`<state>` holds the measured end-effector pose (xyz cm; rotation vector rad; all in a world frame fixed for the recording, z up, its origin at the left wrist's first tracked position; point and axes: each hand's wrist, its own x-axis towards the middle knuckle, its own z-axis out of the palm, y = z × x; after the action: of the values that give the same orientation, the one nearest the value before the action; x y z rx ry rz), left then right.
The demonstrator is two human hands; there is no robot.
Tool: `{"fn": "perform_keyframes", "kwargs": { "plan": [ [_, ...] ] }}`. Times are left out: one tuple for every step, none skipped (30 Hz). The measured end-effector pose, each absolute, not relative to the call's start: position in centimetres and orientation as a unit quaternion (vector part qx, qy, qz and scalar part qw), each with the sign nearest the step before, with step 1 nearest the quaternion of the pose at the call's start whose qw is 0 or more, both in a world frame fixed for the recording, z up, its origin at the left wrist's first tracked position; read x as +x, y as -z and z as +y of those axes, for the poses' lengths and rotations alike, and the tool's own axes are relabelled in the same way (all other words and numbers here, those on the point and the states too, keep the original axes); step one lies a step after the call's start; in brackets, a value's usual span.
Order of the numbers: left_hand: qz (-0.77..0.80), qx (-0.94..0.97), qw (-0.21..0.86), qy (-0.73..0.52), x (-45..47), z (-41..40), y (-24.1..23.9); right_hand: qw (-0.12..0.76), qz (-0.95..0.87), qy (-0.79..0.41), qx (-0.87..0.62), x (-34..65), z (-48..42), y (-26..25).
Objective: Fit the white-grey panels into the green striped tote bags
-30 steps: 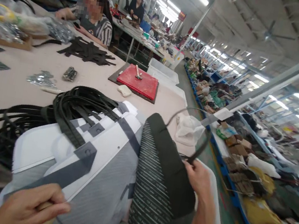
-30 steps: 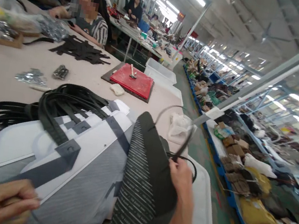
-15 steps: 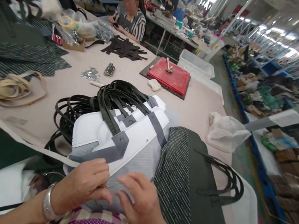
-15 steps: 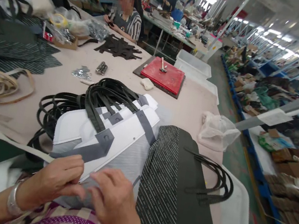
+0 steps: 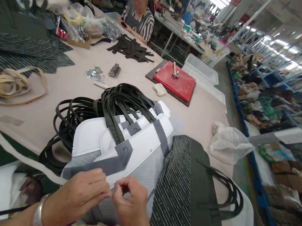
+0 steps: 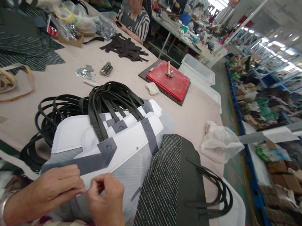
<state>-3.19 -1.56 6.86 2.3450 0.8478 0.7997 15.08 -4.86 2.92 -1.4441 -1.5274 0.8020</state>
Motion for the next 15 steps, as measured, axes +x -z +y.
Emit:
{"fn": "perform_keyframes", "kwargs": {
  "plan": [
    [0.316, 0.858, 0.269, -0.304, -3.1, -1.5, -6.8, 0.444, -0.549, -0.36, -0.61, 15.7, -4.0, -2.2],
    [0.325, 0.847, 0.287, -0.308, -3.1, -1.4, -6.6, 0.457, -0.484, -0.393, -0.634, 16.6, -3.1, -1.4],
    [0.341, 0.833, 0.309, -0.308, -3.2, -1.2, -6.2, 0.47, -0.428, -0.42, -0.647, 17.8, -2.1, -0.6],
    [0.364, 0.815, 0.334, -0.303, -3.3, -1.0, -5.7, 0.483, -0.385, -0.44, -0.652, 19.0, -1.0, 0.2],
    [0.394, 0.795, 0.357, -0.294, -3.6, -0.8, -5.0, 0.493, -0.358, -0.449, -0.653, 20.2, 0.0, 0.9],
    [0.428, 0.772, 0.377, -0.28, -3.9, -0.5, -4.3, 0.502, -0.348, -0.448, -0.653, 21.4, 1.0, 1.6],
    [0.46, 0.751, 0.394, -0.265, -4.2, -0.3, -3.5, 0.507, -0.345, -0.444, -0.654, 22.3, 1.9, 2.2],
    [0.487, 0.731, 0.406, -0.252, -4.6, -0.1, -2.8, 0.51, -0.339, -0.443, -0.655, 23.0, 2.6, 2.7],
    [0.507, 0.716, 0.416, -0.239, -4.9, 0.0, -2.2, 0.511, -0.334, -0.444, -0.656, 23.4, 3.2, 3.2],
    [0.521, 0.705, 0.424, -0.229, -5.3, 0.1, -1.7, 0.509, -0.331, -0.446, -0.658, 23.7, 3.7, 3.5],
    [0.529, 0.697, 0.431, -0.221, -5.6, 0.1, -1.3, 0.506, -0.33, -0.447, -0.66, 23.8, 4.1, 3.8],
    [0.534, 0.691, 0.437, -0.216, -5.8, 0.1, -1.1, 0.502, -0.33, -0.447, -0.663, 23.7, 4.4, 3.9],
    [0.538, 0.686, 0.441, -0.211, -6.0, 0.1, -0.9, 0.497, -0.331, -0.445, -0.667, 23.6, 4.6, 4.1],
    [0.542, 0.683, 0.442, -0.21, -6.2, 0.0, -0.8, 0.492, -0.332, -0.442, -0.672, 23.5, 4.8, 4.2],
    [0.545, 0.681, 0.44, -0.213, -6.3, 0.0, -0.6, 0.487, -0.334, -0.439, -0.677, 23.4, 4.9, 4.3]
  ]
}}
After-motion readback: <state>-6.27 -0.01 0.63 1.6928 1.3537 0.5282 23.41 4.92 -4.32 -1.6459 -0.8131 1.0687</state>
